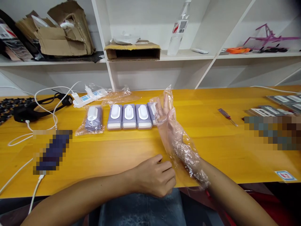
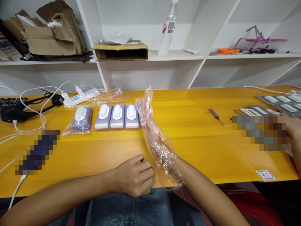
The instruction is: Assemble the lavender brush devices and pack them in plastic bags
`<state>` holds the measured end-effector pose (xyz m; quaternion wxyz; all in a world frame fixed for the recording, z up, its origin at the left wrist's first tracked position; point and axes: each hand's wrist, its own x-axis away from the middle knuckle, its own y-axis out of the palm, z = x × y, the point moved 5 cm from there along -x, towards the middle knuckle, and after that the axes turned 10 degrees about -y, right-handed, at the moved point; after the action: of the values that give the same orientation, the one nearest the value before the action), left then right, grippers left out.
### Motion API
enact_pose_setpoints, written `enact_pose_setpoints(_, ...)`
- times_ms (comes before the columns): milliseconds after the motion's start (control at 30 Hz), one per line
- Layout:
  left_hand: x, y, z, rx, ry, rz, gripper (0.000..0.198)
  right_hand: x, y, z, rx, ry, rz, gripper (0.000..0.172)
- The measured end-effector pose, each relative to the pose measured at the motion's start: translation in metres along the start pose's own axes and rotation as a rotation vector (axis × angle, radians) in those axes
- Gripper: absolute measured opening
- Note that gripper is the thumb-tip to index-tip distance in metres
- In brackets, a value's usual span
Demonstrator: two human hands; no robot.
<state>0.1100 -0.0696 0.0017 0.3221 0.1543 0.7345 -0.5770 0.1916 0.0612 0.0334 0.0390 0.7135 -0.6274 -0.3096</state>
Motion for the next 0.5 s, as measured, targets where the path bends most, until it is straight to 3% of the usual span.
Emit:
enact_pose_setpoints(133, -0.003, -0.019, -0.024, 0.070, -0.083, 0.144, 0.045, -0.001, 0.001, 0.002, -0.087, -0.046, -0.115, 0.081)
enact_pose_setpoints(233, 0.000, -0.043, -0.061, 0.055, -0.268, 0.300, 0.028, 0.001, -0.001, 0.009, -0.096, 0.014, -0.155, 0.090)
enact_pose_setpoints(333, 0.009, -0.068, -0.101, 0.007, -0.492, 0.454, 0.008, 0.006, 0.001, 0.012, -0.104, 0.052, -0.198, 0.088)
enact_pose_setpoints(500, 0.027, -0.080, -0.148, 0.057, -0.878, 0.477, 0.019, 0.012, 0.008, 0.012, -0.089, 0.101, -0.243, 0.091)
